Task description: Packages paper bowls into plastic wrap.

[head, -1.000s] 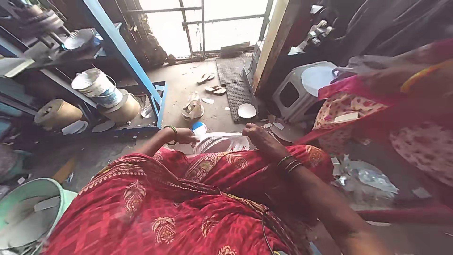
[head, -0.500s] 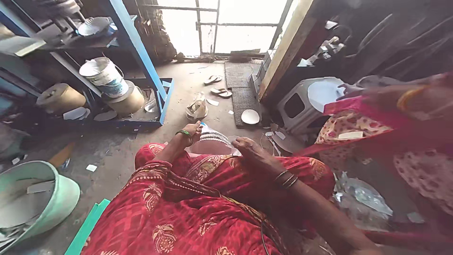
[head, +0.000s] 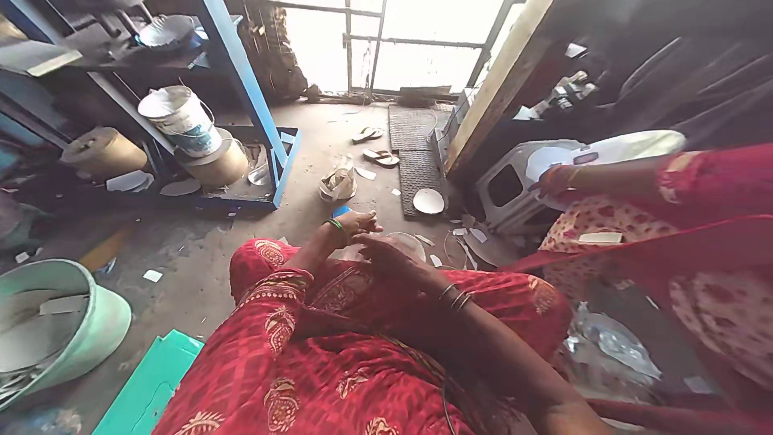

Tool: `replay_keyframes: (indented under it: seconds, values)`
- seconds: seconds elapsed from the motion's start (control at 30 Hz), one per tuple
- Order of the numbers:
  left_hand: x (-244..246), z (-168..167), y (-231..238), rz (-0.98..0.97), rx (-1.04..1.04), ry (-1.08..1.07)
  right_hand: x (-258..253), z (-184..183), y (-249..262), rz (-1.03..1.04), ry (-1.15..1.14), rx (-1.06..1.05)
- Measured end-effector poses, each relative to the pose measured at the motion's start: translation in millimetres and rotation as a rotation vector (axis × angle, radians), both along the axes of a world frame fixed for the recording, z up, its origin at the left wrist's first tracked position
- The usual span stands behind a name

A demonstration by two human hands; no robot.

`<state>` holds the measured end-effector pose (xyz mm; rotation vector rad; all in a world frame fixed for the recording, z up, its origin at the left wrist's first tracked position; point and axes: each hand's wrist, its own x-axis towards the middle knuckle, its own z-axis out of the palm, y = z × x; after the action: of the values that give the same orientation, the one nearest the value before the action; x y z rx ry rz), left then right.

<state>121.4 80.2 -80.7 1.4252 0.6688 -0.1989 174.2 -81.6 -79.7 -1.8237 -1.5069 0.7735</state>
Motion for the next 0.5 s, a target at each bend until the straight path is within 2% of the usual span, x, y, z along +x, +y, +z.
replay_keyframes:
  seconds: [0.1,0.2,0.33,0.5]
  values:
    - [-0.5,-10.3,3.4,-0.101,-0.033,-0.02,1.4,6.9,-1.9,-0.06,0.024,0.039]
    - [-4.0,-14.3,10.0,-0.211,-0.076,-0.059,10.3,-2.9,-2.2,-0.177,0.077,0.19]
    - [-7.6,-19.4,23.4,-0.265,-0.138,-0.126,25.0,-7.8,-3.7,-0.292,0.356,0.308]
    - [-9.1,-10.5,18.3,-0.301,-0.029,-0.202,31.5,-8.3,-5.9,-0.339,0.564,0.317]
